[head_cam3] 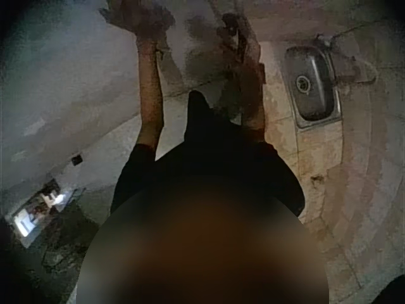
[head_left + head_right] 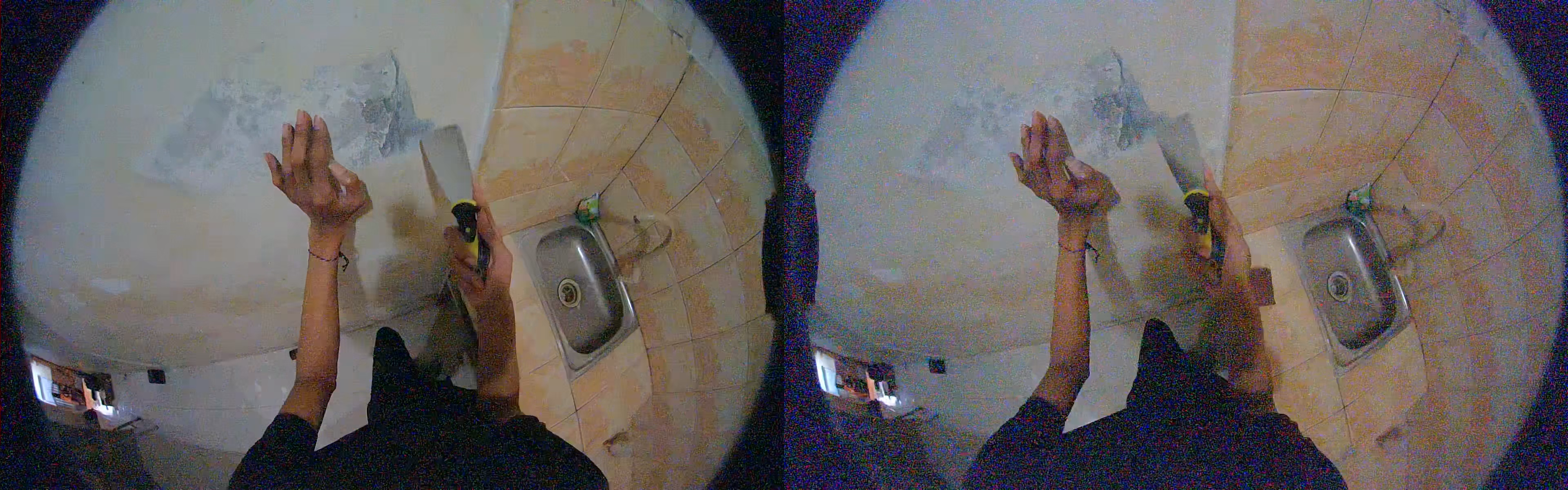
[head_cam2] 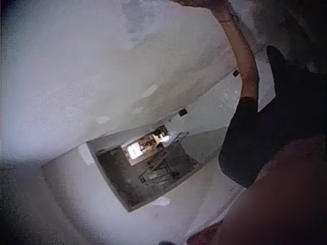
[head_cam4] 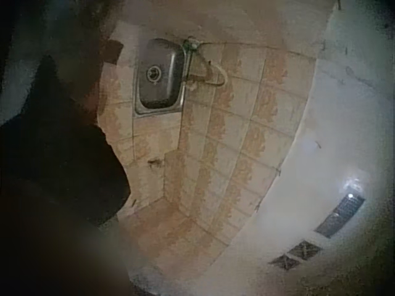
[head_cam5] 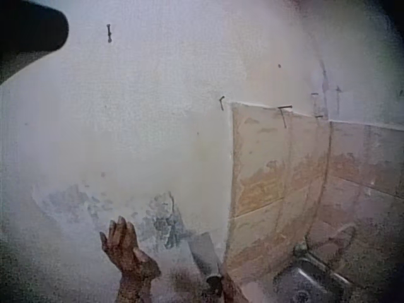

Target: The person scrapes paint off the ceiling and wall using a scraper.

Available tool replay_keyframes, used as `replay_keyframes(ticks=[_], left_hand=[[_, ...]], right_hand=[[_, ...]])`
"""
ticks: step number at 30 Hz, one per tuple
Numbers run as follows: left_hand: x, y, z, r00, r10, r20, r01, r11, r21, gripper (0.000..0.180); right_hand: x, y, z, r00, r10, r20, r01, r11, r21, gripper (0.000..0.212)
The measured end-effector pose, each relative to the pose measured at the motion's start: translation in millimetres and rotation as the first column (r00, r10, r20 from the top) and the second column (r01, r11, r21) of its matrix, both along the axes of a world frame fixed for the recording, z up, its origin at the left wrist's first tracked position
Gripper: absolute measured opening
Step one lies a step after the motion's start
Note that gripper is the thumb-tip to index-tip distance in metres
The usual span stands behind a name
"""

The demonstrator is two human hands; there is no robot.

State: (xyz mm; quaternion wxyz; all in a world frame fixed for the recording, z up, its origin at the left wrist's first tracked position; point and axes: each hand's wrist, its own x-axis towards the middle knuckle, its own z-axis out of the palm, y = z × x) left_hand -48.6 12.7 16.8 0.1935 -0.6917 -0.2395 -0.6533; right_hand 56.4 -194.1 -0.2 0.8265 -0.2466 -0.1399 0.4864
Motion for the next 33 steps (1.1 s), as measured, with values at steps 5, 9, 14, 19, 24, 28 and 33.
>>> replay_keyframes(ticks=[5,9,14,19,24,28,33], left_hand=[[3,0,2,1.0,-0.008,0.021,0.007,0.999,0.031,0.054],[2,1,0,1.0,0.011,0.011,-0.011,1.0,0.024,0.053],[2,-1,4,1.0,0.01,0.02,-0.01,1.0,0.02,0.053],[4,-3,5,1.0,0.006,0.024,-0.007,1.0,0.025,0.053],[3,1,5,0.998,0.023,0.054,-0.026,0.998,0.055,0.053],[4,0,2,0.998,0.031,0.051,-0.032,0.999,0.033,0.051],[0,3,0,0.997,0.052,0.057,-0.053,0.998,0.026,0.051]], right_hand=[[8,10,9,0.988,0.15,0.022,-0.151,0.952,0.268,0.056],[5,18,22,0.991,0.098,0.095,-0.115,0.974,0.193,0.057],[11,22,13,0.976,0.215,-0.014,-0.2,0.927,0.316,0.055],[5,18,25,0.998,0.055,0.034,-0.055,0.998,0.007,0.052],[-2,18,33,0.998,0.061,-0.015,-0.06,0.996,0.071,0.051],[0,16,31,0.995,0.102,-0.012,-0.1,0.986,0.132,0.05],[-13,15,51,0.982,-0.01,-0.19,0.009,1.0,-0.008,0.05]])
